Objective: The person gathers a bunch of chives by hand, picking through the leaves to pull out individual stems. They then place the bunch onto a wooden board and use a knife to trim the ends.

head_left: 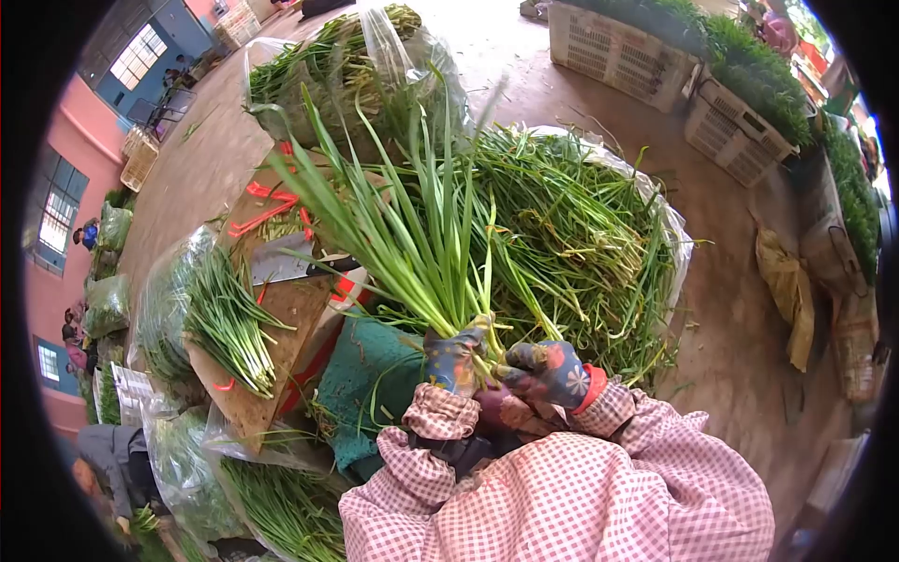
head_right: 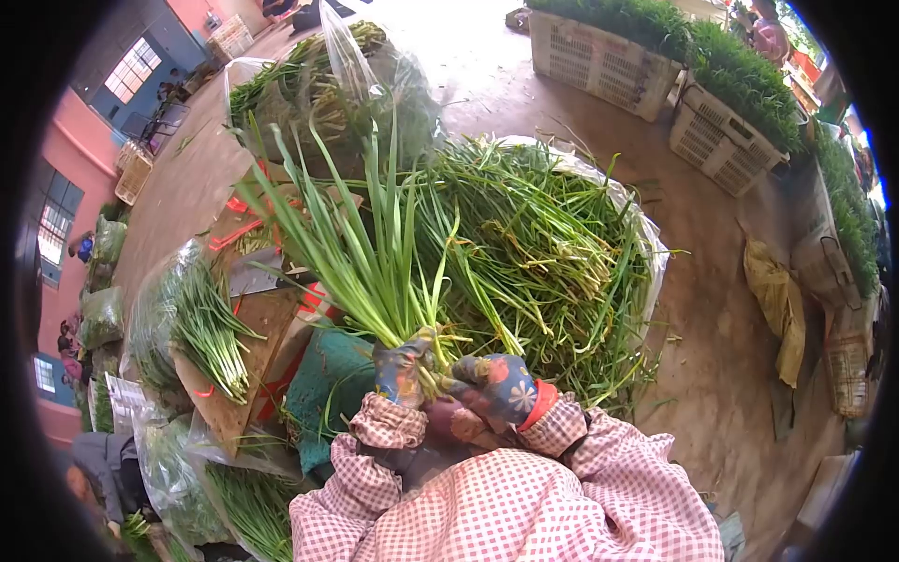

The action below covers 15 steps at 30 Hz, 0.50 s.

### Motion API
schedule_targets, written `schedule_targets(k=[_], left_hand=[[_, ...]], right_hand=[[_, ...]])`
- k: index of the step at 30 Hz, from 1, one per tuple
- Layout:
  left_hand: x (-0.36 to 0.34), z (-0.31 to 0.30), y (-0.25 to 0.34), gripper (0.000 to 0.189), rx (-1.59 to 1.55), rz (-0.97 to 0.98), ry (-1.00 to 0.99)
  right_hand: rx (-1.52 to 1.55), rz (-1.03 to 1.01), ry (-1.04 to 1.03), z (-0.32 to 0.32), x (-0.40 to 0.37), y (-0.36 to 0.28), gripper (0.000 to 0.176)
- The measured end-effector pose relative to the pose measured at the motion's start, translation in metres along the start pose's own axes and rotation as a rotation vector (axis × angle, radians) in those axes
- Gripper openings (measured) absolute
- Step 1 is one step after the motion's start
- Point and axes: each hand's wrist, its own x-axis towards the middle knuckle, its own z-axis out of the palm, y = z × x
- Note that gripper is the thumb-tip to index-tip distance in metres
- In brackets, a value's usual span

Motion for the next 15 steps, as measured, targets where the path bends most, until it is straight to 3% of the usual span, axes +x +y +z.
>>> schedule_targets(k=[1, 2, 4, 6, 7, 8, 10, 11, 12, 15], left_hand=[[-0.006, 0.011, 0.007, 0.022, 0.024, -0.068, 0.121], [-0.007, 0.012, 0.009, 0.022, 0.027, -0.069, 0.119], [-0.009, 0.012, 0.01, 0.021, -0.323, -0.22, 0.139], [-0.003, -0.007, -0.005, 0.022, -0.317, -0.331, 0.057], [-0.001, -0.008, -0.008, 0.019, -0.213, -0.25, -0.003], [0.0, -0.008, -0.009, 0.018, -0.109, -0.166, -0.059], [0.002, -0.011, -0.011, 0.017, -0.089, -0.176, -0.033], [0.004, -0.012, -0.011, 0.016, -0.106, -0.211, -0.001], [0.006, -0.014, -0.012, 0.015, -0.122, -0.238, 0.031], [0.01, -0.015, -0.013, 0.014, -0.122, -0.279, 0.101]], right_hand=[[0.363, 0.218, 0.024, -0.001, 0.0, -0.003, 0.016], [0.727, 0.435, 0.048, -0.002, 0.0, -0.005, 0.02], [0.959, 0.489, 0.154, -0.002, 0.008, 0.016, 0.025], [0.787, 0.28, 0.226, 0.002, 0.023, 0.036, 0.028], [0.03, -0.22, 0.306, 0.008, 0.039, 0.048, 0.03], [0.03, -0.22, 0.31, 0.017, 0.044, 0.053, 0.03], [0.836, 0.432, 0.183, 0.026, 0.058, 0.044, 0.026], [0.917, 0.401, 0.225, 0.026, 0.06, 0.04, 0.025], [1.064, 0.483, 0.273, 0.028, 0.063, 0.036, 0.017], [1.259, 0.601, 0.364, 0.025, 0.057, 0.02, 0.017]])
